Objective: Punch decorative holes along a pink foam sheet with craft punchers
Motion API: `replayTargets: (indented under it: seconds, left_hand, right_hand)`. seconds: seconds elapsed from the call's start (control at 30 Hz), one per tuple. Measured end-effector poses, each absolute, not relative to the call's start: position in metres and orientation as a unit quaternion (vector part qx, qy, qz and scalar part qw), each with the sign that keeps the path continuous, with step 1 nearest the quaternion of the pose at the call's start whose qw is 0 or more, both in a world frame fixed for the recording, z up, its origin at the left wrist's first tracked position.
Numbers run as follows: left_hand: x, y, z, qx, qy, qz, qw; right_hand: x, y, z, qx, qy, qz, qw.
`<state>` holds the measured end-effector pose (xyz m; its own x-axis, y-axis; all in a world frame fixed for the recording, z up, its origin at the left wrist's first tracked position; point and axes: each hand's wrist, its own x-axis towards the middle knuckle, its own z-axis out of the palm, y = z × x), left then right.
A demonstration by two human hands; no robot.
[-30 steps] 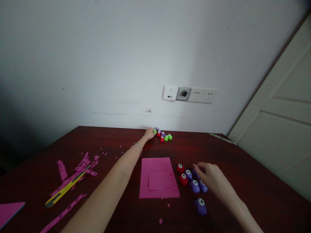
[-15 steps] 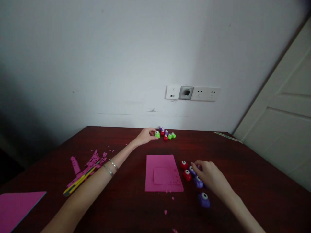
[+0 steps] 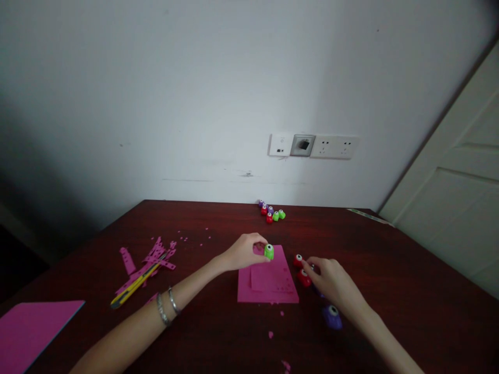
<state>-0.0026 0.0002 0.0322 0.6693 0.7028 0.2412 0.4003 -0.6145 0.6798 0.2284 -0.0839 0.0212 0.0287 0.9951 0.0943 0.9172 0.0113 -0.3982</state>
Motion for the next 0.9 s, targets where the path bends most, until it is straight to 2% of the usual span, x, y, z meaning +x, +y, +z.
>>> replayTargets:
  seconds: [0.17, 0.4, 0.9]
  left_hand:
    - [-0.001, -0.011, 0.034, 0.861, 0.320, 0.272, 0.289]
    - [0.008, -0.031, 0.032, 0.862, 0.298, 0.305, 0.275]
    - [0.024, -0.055, 0.012, 0.881, 0.327, 0.233, 0.250]
  right_hand:
    - [0.205, -0.093, 0.030, -0.649, -0.694, 0.150, 0.273]
    - [0.175, -0.111, 0.033, -0.644, -0.676, 0.161, 0.319]
    - [0.171, -0.110, 0.008, -0.678, -0.657, 0.148, 0.296]
